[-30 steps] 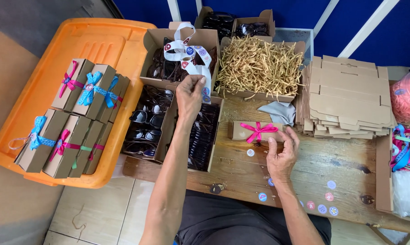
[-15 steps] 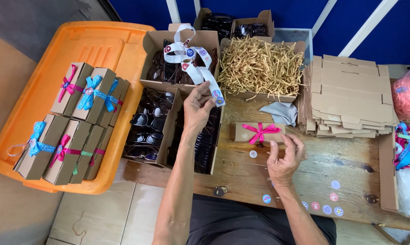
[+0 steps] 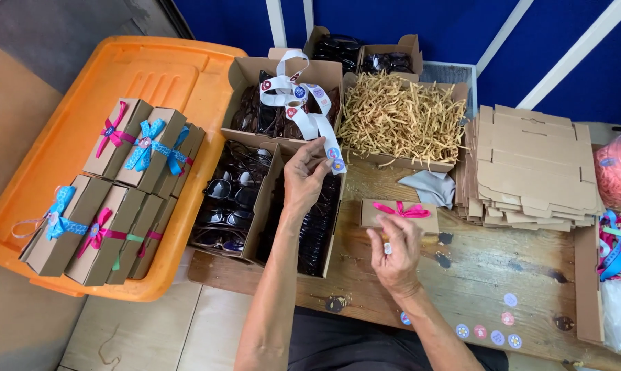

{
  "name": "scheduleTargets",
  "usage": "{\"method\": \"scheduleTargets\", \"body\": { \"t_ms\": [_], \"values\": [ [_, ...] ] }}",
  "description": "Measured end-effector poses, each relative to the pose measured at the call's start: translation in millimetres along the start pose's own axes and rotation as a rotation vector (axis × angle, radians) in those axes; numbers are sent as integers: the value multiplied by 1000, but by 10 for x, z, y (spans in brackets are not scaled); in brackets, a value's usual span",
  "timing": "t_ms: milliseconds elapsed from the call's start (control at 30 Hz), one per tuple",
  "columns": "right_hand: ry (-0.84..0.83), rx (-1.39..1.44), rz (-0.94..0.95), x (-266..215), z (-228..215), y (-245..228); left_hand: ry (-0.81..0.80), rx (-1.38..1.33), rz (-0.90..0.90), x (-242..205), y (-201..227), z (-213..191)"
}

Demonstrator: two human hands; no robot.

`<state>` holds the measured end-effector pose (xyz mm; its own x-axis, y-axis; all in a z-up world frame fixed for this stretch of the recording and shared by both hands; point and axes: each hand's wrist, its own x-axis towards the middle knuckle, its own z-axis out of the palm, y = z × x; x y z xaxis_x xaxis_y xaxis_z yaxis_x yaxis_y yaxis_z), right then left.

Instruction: The person ties a pink ribbon around a small brown box, forming a bow. They then place a small round sticker on the center of the bow and move the finished box to a stack of other wrapped boxes on an orange tray.

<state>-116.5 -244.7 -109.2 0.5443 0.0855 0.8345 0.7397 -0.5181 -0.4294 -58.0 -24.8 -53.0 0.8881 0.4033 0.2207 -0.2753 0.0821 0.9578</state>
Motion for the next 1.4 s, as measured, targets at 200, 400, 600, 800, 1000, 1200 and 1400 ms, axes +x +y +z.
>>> {"method": "scheduleTargets", "body": {
  "t_ms": [200, 400, 600, 800, 1000, 1200, 1400],
  "values": [
    [-237, 120, 0, -163, -49, -309, -39, -35, -29, -13, 37, 12],
    [-131, 192, 69, 45, 245, -57, 24, -26, -1, 34, -73, 36],
    [-107, 181, 48, 624, 466, -20, 23, -11, -9, 25, 20, 81],
    [-94, 214, 84, 792, 638, 52, 16, -3, -11, 23, 2, 86],
    [-85, 213, 87, 893, 762, 132, 18, 44, 1, 18, 101, 91],
    [-88, 227, 77, 979, 852, 100, 18, 55, 0, 27, 63, 82],
    [-128, 205, 95, 989, 875, 103, 13, 71, -8, 13, 135, 107]
  ]
}}
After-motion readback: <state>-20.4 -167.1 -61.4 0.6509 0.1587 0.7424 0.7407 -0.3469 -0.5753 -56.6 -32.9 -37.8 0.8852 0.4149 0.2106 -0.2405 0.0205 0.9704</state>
